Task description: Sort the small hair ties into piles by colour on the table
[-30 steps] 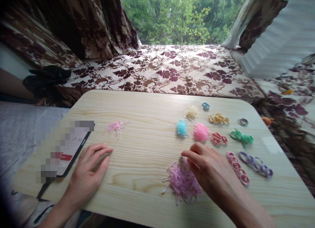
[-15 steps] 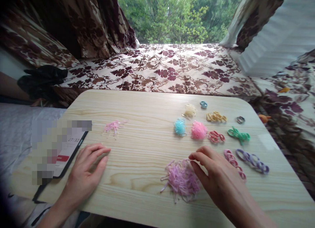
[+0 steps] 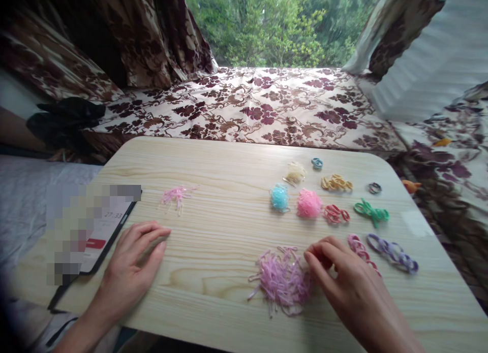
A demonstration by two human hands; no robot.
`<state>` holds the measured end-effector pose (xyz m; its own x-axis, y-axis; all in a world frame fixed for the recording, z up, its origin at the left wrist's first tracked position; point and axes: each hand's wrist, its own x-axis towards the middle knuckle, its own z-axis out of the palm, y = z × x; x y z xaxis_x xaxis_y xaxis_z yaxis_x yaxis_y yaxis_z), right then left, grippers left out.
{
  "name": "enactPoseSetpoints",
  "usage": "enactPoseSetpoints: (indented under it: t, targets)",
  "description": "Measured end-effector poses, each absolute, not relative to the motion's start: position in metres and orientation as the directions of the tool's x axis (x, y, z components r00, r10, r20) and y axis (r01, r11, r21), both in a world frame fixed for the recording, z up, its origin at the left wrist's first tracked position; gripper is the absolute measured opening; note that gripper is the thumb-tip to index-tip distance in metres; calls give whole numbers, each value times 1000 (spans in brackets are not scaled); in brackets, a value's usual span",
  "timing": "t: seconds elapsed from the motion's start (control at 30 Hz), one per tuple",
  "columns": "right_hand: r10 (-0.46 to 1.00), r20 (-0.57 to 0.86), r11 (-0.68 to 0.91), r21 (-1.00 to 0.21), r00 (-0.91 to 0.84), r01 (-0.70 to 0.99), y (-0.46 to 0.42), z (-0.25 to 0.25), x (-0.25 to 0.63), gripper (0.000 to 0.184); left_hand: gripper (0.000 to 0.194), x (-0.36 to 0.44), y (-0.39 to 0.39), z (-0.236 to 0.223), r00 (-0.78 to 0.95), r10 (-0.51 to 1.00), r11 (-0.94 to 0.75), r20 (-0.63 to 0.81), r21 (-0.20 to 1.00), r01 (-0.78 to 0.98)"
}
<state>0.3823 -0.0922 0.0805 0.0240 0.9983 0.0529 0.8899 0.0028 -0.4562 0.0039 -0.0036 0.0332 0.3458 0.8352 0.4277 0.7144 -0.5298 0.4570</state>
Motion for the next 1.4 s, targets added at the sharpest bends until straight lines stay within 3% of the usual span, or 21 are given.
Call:
enactPoseSetpoints:
  t: [0.13,0.3,0.4,0.47,0.57,0.7,0.8,0.93,1.1,1.2,1.27,1.4]
  targets:
    - [997,66,3,-424,28,906,-97,78,382,29,19,3,-3,33,353,825,-543,442,445,712]
    - [993,111,-4,-234,31,972,-84,84,362,31,20,3,-3,33,350,827,-540,441,445,715]
    - [998,56,-18,-177,29,984,-77,86,356,31,20,4,-3,33,349,826,-540,442,447,713]
    - [997,23,-62,-213,68,975,-76,86,357,31,20,4,-3,33,345,826,-539,445,448,713]
    - [989,-16,-143,-410,150,901,-81,85,364,30,22,4,-3,34,345,827,-539,445,450,712]
    - [914,-85,-334,-714,398,616,-98,87,372,30,21,4,-4,33,345,832,-534,435,455,713]
    - [761,-277,-484,-845,586,229,-108,88,370,39,20,3,-4,32,349,827,-541,442,450,711]
    - [643,-520,-448,-851,563,-274,-114,85,365,44,19,3,-3,31,358,812,-559,460,437,705]
    - [659,-607,-366,-775,445,-514,-120,75,364,33,20,1,-3,32,362,812,-559,457,432,708]
    - [679,-576,-345,-797,455,-495,-123,74,363,33,19,1,-3,32,356,816,-553,456,435,711]
    - [691,-524,-358,-846,498,-394,-122,77,364,37,19,2,-3,31,345,821,-544,455,442,713]
    - [790,-334,-418,-907,514,54,-104,94,376,40,19,2,-2,29,325,829,-531,454,460,711]
